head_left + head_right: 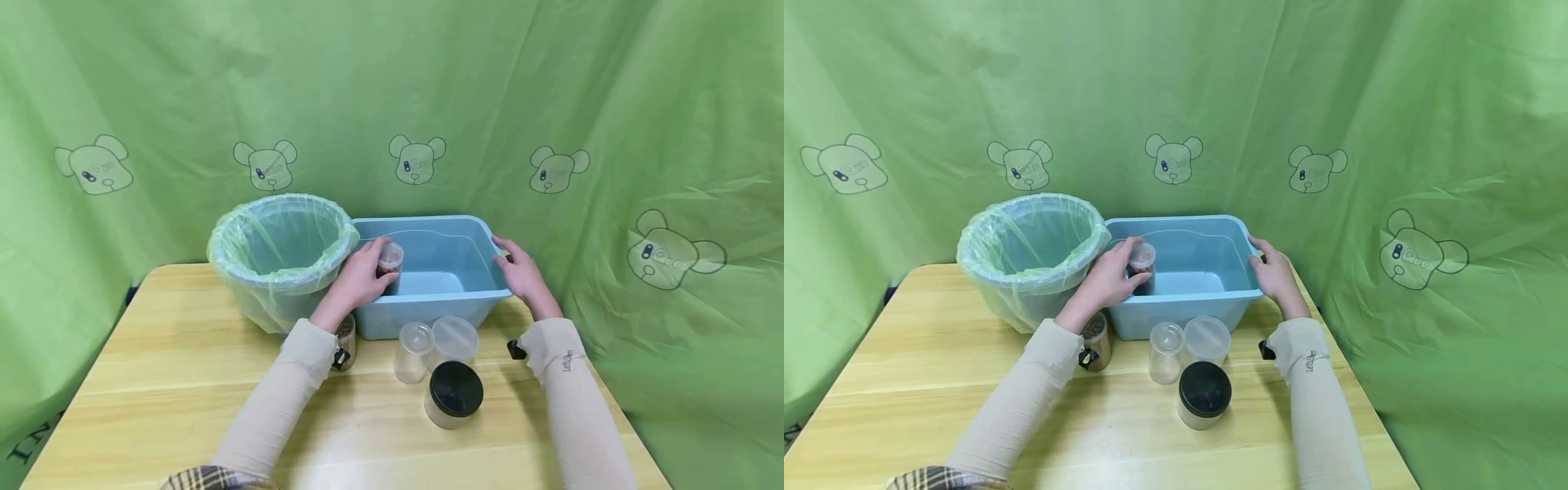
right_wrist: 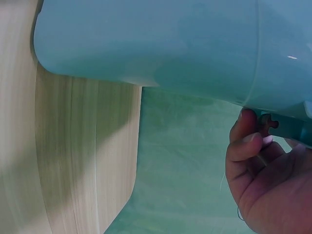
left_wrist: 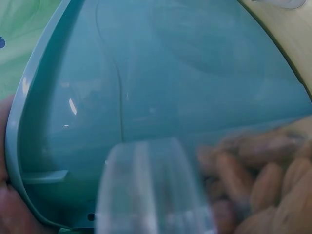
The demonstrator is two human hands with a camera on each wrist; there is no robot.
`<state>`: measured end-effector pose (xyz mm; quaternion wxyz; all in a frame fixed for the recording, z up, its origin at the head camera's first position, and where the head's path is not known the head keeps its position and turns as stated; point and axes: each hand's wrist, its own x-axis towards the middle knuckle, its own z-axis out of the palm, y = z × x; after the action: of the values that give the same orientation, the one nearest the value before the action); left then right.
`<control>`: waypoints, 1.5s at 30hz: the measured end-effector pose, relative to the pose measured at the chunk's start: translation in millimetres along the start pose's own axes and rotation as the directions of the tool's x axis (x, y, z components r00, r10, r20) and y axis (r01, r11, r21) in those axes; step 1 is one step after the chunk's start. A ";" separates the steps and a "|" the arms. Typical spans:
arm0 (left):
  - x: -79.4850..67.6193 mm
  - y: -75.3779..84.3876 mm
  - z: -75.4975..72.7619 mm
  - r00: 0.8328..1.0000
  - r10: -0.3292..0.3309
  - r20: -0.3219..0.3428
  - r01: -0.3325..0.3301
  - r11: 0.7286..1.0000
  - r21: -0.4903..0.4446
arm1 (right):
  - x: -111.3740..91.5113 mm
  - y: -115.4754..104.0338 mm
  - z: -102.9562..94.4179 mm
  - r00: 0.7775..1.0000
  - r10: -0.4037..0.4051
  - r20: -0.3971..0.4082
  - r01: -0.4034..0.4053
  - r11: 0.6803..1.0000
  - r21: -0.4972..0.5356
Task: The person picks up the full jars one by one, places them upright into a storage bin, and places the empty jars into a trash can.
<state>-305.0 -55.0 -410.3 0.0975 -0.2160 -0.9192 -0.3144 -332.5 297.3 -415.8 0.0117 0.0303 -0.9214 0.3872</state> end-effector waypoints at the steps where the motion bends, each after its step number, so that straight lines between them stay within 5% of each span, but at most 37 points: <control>1: 0.0 0.3 0.1 1.000 -0.005 0.001 0.005 1.000 0.007 | 0.1 0.4 0.3 1.000 0.000 0.000 0.000 1.000 0.000; 18: 8.5 6.4 -2.0 0.993 -0.058 0.103 0.043 0.988 0.147 | 0.5 -0.7 -2.0 1.000 -0.005 -0.004 0.005 1.000 0.009; 34: 24.6 4.4 2.6 0.969 -0.026 0.244 -0.057 0.943 0.328 | -1.5 -1.8 -2.4 1.000 0.015 0.014 -0.015 1.000 0.011; 45: 24.1 1.5 7.7 0.964 -0.048 0.261 -0.059 0.920 0.386 | -0.4 -1.0 -0.6 1.000 0.011 0.022 -0.010 1.000 -0.009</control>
<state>-326.0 -41.0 -407.9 0.0153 -0.2348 -0.9675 -0.0926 -332.0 297.0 -414.7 -0.0002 0.0295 -0.9233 0.3829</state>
